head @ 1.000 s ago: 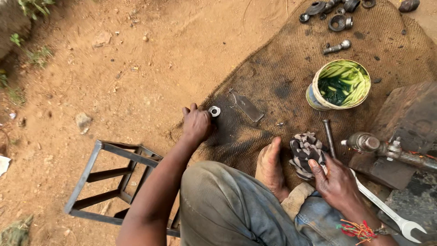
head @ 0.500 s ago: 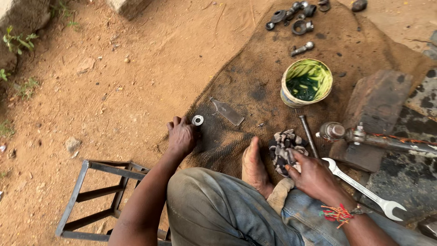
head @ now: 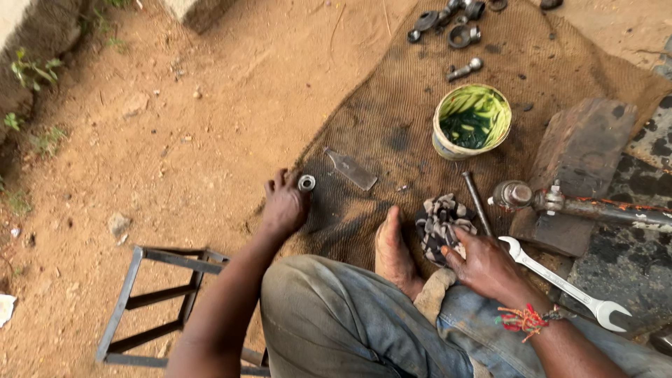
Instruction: The person applies green grease to metal components and assembles them into a joint on a long metal rod using wrenches and a screwdriver.
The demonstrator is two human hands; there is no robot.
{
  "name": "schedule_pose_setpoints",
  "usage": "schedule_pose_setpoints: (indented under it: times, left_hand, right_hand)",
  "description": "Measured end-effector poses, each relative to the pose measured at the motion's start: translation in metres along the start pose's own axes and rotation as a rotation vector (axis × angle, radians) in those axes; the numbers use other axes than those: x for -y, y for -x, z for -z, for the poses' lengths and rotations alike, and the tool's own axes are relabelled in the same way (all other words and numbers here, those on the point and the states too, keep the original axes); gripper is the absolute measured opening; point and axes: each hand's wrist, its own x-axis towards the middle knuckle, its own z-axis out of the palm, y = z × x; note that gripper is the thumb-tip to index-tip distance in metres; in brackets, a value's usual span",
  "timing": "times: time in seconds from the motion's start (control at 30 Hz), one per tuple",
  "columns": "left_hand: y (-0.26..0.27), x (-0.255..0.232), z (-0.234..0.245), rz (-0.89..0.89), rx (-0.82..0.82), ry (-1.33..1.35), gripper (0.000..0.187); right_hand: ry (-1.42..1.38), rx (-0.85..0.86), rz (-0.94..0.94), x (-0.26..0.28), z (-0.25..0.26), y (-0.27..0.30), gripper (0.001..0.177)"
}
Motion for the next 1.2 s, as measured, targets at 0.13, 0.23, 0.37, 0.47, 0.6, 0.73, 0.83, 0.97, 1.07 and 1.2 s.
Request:
schedule_pose_setpoints:
  times: [0.13, 0.23, 0.37, 0.47, 0.6, 0.73, 0.83, 0.97, 1.07, 1.2]
  left_hand:
    - [-0.007, 0.002, -0.002, 0.086, 0.114, 0.020, 0.035]
    - [-0.006, 0.003, 0.005, 0.033, 0.133, -0.071, 0.044]
    - [0.000, -0.002, 0.004, 0.057, 0.171, 0.099, 0.032]
    - [-0.001, 0.001, -0.009, 0.060, 0.127, 0.059, 0.026]
    - [-0.003, 0.008, -0.015, 0.219, 0.019, 0.227, 0.034]
    - [-0.006, 0.006, -0.014, 0.264, 0.073, 0.310, 0.023]
    - [-0.005, 0.007, -0.011, 0.225, -0.064, 0.276, 0.023]
    - [-0.001, -0.004, 0.027, 0.193, -0.055, 0.378, 0.015]
    - [0.003, -0.025, 0.084, 0.018, -0.083, 0.396, 0.011]
    - [0.028, -0.096, 0.155, -0.356, -0.004, 0.259, 0.014]
  right_hand:
    - [0.008, 0.049, -0.036, 0.004, 0.003, 0.003, 0.051]
    - [0.015, 0.064, -0.031, 0.009, 0.003, 0.004, 0.053]
    - [0.017, 0.064, -0.034, 0.010, 0.005, 0.001, 0.052]
    - [-0.006, 0.051, -0.031, 0.011, 0.008, 0.001, 0.044]
    - [-0.001, 0.053, -0.053, 0.012, 0.009, 0.003, 0.043]
    - [-0.015, 0.034, -0.009, 0.011, 0.008, 0.004, 0.043]
    - [-0.017, 0.029, -0.011, 0.008, 0.006, 0.002, 0.041]
    - [-0.052, 0.010, -0.073, 0.006, 0.004, 0.000, 0.036]
    - [-0.230, -0.148, -0.073, 0.005, 0.005, 0.002, 0.036]
    - [-1.042, -0.071, 0.193, 0.008, -0.009, 0.004, 0.040]
